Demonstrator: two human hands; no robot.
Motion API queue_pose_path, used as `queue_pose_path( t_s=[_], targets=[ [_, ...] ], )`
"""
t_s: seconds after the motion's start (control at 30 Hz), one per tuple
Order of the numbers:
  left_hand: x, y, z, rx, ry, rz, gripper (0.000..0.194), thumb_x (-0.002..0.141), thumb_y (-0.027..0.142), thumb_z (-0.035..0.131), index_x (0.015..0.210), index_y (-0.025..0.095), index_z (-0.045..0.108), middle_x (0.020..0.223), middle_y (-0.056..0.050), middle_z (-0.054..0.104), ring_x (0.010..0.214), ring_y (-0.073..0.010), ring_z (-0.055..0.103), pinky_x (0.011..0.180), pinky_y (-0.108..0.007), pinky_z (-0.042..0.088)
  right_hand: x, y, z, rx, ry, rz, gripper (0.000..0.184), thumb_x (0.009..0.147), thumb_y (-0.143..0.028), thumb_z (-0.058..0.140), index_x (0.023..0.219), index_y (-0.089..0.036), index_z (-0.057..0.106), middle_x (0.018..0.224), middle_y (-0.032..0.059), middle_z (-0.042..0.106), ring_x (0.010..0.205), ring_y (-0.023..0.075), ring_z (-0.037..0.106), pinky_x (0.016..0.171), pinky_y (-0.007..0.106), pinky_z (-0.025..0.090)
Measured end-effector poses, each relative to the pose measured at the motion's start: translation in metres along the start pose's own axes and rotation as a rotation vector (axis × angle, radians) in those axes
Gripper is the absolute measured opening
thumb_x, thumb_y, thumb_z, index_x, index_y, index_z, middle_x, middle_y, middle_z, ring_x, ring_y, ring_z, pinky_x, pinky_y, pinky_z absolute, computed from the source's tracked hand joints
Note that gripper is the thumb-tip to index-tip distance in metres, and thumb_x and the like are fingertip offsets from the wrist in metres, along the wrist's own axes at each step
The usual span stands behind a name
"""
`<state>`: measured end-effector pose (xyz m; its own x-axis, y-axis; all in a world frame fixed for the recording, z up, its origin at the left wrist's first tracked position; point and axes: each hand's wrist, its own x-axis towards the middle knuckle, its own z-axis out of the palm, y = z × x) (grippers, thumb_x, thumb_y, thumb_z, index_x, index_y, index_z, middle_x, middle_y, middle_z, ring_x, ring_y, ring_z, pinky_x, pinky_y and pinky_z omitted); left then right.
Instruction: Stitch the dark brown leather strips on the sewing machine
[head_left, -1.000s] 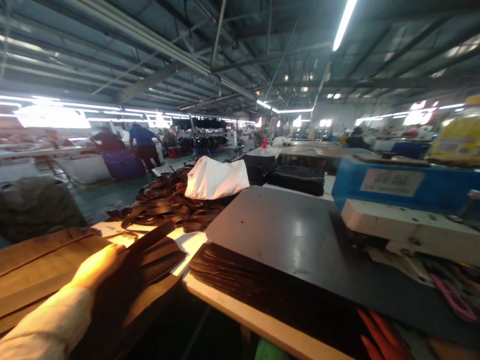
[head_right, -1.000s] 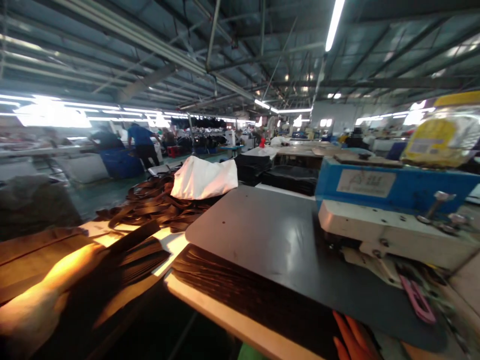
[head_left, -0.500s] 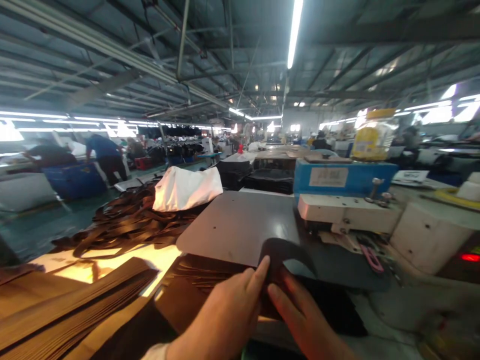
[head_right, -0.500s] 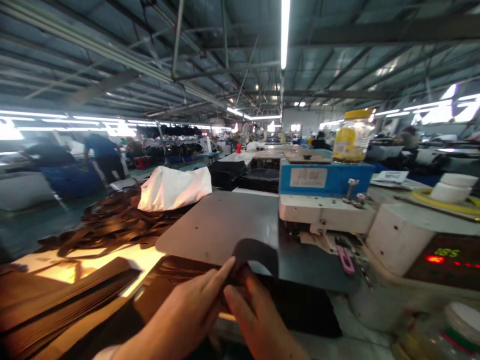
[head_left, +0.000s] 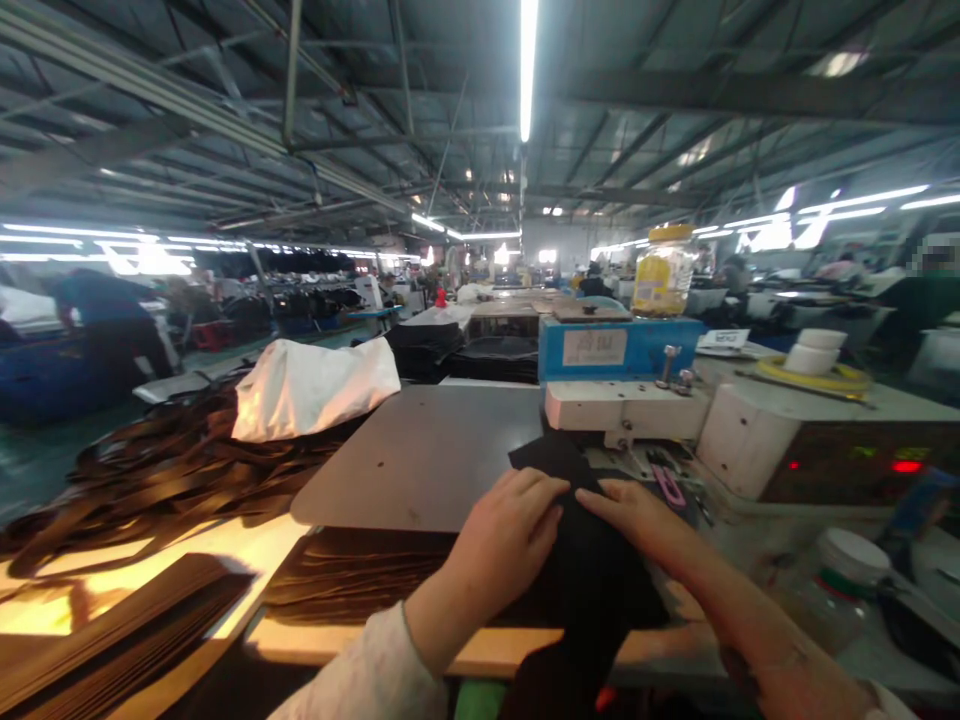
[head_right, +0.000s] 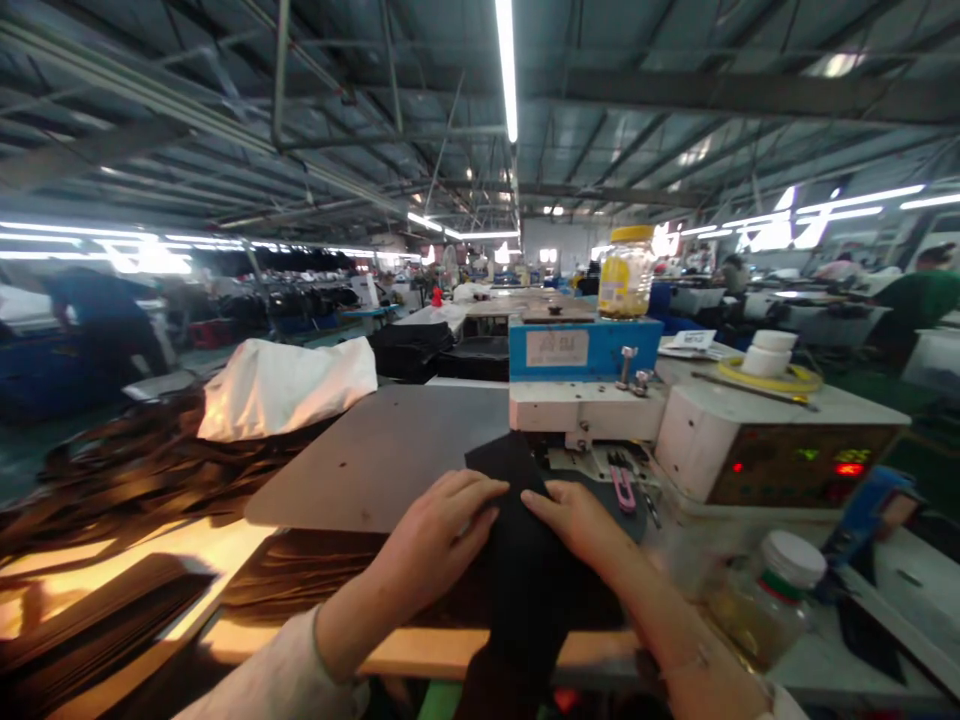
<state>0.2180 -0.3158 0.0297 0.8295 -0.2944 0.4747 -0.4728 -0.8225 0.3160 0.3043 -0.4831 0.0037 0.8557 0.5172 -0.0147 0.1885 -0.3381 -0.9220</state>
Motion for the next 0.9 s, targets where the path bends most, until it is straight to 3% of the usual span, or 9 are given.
queue_pose_path(
  t_s=[0.07,0.13,0.23,0.43,0.7,0.9],
  targets=[
    [0.008,-0.025,0.017,0.075,-0.05,-0.015,0.027,0.083,0.025,0.046,0.109,0.02,0.053,0.105,-0.005,0.056,0.097,-0.0185,0.05,0.085,-0.032,0.042,0.009,0.014,-0.002,-0.16,-0.008,0.034,0.033,0.069,-0.046,0.051,0.061,-0.014,0.057,0.053,-0.0014,0.055,0.051,0.0122,0.048,0.048,0.023,0.034],
    [0.013,-0.045,0.034,0.122,-0.093,-0.011,0.029,0.083,0.031,0.047,0.109,0.02,0.054,0.108,-0.006,0.055,0.099,-0.0198,0.049,0.086,-0.034,0.042,0.017,0.024,-0.003,-0.298,0.064,0.005,0.03,0.069,-0.042,0.051,0.058,-0.015,0.056,0.053,-0.0017,0.054,0.051,0.0117,0.048,0.047,0.023,0.032],
    [0.017,-0.059,0.05,0.133,-0.096,0.004,0.031,0.084,0.034,0.046,0.109,0.02,0.055,0.111,-0.006,0.055,0.102,-0.02,0.048,0.088,-0.034,0.041,0.025,0.031,-0.004,-0.367,0.144,-0.052,0.025,0.072,-0.037,0.05,0.068,-0.015,0.061,0.064,0.0011,0.062,0.062,0.0146,0.055,0.054,0.023,0.037],
    [0.028,-0.062,0.056,0.058,-0.121,0.043,0.029,0.081,0.032,0.05,0.104,0.015,0.057,0.113,-0.008,0.055,0.106,-0.0196,0.048,0.094,-0.032,0.037,0.04,0.026,-0.002,-0.546,0.307,-0.023,0.032,0.076,-0.029,0.049,0.1,-0.012,0.062,0.094,0.0113,0.066,0.085,0.0203,0.06,0.073,0.028,0.043],
    [0.033,-0.063,0.058,0.035,-0.128,0.061,0.026,0.079,0.028,0.052,0.1,0.014,0.056,0.113,-0.009,0.056,0.106,-0.0203,0.048,0.094,-0.033,0.038,0.054,0.019,0.001,-0.744,0.317,-0.022,0.03,0.08,-0.026,0.047,0.103,-0.013,0.061,0.102,0.011,0.065,0.098,0.019,0.057,0.082,0.025,0.041],
    [0.036,-0.059,0.054,0.043,-0.146,0.06,0.022,0.077,0.024,0.052,0.097,0.015,0.057,0.111,-0.008,0.057,0.104,-0.0203,0.05,0.093,-0.032,0.038,0.052,0.012,0.007,-0.93,0.312,-0.054,0.029,0.083,-0.022,0.041,0.104,-0.015,0.06,0.099,0.0107,0.065,0.092,0.0188,0.059,0.079,0.026,0.041]
  ],
)
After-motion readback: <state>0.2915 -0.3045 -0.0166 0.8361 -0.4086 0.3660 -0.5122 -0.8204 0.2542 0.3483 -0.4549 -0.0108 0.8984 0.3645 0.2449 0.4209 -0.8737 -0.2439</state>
